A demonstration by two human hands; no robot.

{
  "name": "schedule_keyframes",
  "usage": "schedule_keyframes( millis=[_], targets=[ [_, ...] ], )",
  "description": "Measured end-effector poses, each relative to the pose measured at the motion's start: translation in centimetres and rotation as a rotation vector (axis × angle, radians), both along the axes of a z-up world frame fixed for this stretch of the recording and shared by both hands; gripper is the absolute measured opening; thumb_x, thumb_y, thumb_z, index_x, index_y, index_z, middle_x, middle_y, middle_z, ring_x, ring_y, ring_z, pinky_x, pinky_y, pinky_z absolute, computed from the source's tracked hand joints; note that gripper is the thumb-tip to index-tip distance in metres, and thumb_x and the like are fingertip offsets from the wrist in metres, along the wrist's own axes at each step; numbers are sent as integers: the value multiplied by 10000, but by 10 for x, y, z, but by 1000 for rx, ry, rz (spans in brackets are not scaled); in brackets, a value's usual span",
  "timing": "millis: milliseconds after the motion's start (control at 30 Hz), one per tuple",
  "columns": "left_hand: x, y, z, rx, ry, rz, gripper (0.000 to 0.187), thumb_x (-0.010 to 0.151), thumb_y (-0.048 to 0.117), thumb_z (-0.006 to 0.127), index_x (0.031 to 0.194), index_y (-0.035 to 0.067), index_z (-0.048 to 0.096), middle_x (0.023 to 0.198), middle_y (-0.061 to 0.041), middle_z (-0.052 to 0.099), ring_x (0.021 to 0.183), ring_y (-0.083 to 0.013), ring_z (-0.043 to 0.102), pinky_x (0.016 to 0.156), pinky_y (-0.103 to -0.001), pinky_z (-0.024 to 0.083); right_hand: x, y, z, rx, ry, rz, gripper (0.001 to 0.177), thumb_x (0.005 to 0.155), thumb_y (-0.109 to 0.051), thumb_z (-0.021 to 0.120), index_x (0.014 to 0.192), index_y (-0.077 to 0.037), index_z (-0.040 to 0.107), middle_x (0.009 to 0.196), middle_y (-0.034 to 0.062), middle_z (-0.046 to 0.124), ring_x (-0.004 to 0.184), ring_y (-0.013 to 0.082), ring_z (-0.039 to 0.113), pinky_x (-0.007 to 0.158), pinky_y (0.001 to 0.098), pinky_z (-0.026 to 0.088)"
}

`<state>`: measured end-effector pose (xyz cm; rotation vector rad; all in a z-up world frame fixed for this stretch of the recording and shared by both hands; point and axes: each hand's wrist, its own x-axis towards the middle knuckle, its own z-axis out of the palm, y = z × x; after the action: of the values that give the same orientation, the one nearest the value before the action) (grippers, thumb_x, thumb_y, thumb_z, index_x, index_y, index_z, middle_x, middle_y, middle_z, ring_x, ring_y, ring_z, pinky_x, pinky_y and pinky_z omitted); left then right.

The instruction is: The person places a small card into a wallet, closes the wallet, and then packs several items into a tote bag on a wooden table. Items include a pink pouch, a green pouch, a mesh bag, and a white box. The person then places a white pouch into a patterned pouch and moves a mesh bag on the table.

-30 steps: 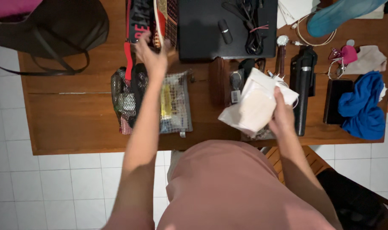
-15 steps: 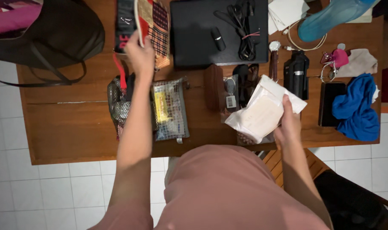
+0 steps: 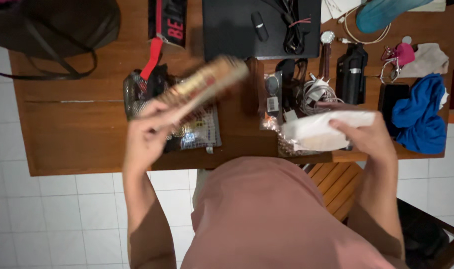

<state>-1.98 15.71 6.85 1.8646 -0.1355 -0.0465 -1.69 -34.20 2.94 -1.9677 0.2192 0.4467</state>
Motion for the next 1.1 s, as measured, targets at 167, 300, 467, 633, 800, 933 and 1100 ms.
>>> schedule_keyframes(
  millis=[167, 300, 467, 633, 800, 933, 1100],
  targets=[
    [-32, -40, -55, 30, 64, -228, 488, 763, -196, 573, 1129, 61, 770, 1194, -82, 687, 1109, -202, 663, 946, -280, 566, -11, 52, 34, -70, -302, 501, 269, 860, -271, 770, 1035, -70, 809, 1357, 59, 716, 981, 222, 764, 816, 352, 628],
    [-52, -79, -102, -166, 156, -205, 460, 822, -187, 589, 1172, 61, 755, 1096, -67, 666, 1076, -193, 649, 965, -288, 520, -17, 89, 26, -239, -290, 647, 302, 813, -348, 758, 954, -97, 850, 1404, 39, 640, 872, 271, 772, 800, 387, 606],
    [-66, -89, -133, -206, 151, -160, 422, 829, -162, 577, 1093, 73, 809, 1096, -57, 657, 1039, -181, 640, 948, -287, 525, -22, 98, -3, -359, -218, 703, 379, 844, -429, 755, 930, -66, 823, 1388, 83, 673, 894, 319, 758, 821, 408, 600],
    [-80, -97, -147, -277, 292, -102, 263, 844, -97, 679, 1009, 68, 803, 1051, -61, 655, 1042, -181, 651, 932, -282, 527, -19, 98, -22, -289, -239, 741, 452, 866, -469, 740, 890, -22, 803, 1365, 197, 664, 912, 335, 742, 810, 442, 589],
    [-80, -94, -144, -315, 261, -156, 294, 799, -10, 679, 1073, 58, 758, 1188, -101, 660, 1181, -236, 642, 1031, -318, 533, -16, 108, -24, -494, 22, 750, 519, 843, -559, 704, 902, -57, 822, 1029, 174, 784, 687, 322, 742, 737, 444, 566],
    [-80, -98, -135, 140, 168, -322, 280, 917, 128, 646, 1149, 65, 789, 1305, -172, 683, 1261, -319, 611, 1112, -398, 442, -15, 112, -20, -526, 155, 741, 536, 852, -573, 705, 975, -58, 787, 734, 207, 756, 624, 304, 711, 659, 427, 569],
    [-76, -109, -124, 113, 280, -182, 323, 1036, 201, 590, 1263, -6, 689, 1403, -221, 612, 1296, -361, 584, 1125, -424, 438, -14, 111, -13, -485, 56, 811, 527, 859, -577, 710, 979, -71, 796, 757, 147, 772, 656, 270, 717, 653, 417, 577]
  ],
)
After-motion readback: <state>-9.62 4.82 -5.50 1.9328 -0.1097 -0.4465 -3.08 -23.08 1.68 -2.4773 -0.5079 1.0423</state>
